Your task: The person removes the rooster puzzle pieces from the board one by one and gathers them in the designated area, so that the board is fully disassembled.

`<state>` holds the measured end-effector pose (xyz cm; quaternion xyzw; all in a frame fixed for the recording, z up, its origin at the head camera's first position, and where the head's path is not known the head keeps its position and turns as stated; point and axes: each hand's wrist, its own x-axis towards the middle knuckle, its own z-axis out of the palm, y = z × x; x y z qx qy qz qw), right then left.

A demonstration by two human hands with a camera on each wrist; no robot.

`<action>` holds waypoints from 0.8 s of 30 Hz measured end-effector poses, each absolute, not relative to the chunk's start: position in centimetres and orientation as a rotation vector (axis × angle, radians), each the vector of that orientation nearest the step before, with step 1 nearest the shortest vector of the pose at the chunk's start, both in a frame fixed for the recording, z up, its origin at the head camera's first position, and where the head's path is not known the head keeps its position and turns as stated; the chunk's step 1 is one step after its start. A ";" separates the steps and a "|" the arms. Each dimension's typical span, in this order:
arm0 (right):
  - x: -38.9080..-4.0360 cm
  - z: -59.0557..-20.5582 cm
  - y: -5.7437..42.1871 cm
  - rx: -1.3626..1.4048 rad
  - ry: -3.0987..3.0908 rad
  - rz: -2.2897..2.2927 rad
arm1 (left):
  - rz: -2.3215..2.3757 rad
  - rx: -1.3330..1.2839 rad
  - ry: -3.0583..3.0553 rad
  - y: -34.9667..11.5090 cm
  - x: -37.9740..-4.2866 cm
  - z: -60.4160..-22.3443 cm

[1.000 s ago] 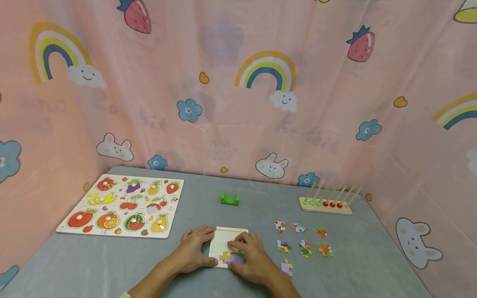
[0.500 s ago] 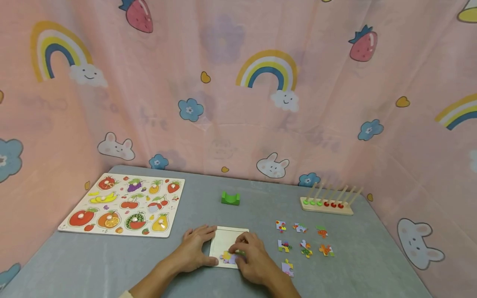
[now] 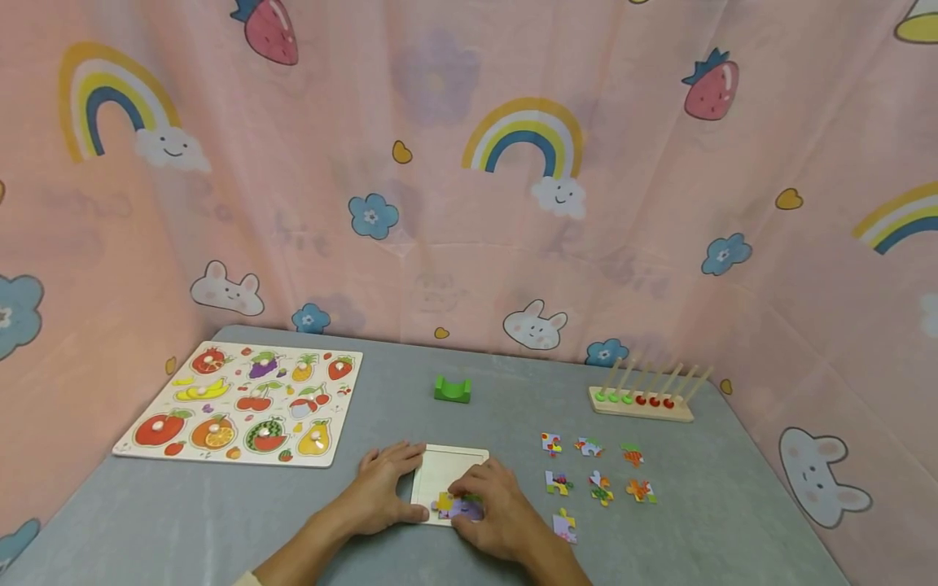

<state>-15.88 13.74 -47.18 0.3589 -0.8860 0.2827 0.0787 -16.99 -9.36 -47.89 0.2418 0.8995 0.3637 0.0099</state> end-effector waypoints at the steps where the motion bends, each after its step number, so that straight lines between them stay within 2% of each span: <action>1: -15.9 -47.1 13.8 1.077 -2.671 0.841 | 1.135 0.755 2.809 -9.4 -17.0 -47.9; 13: -15.7 -46.7 13.9 1.170 -2.707 0.821 | 1.146 0.770 2.815 -9.4 -17.0 -48.1; 24: -15.3 -45.2 14.4 1.114 -2.595 0.936 | 1.140 0.748 2.815 -9.3 -17.0 -48.1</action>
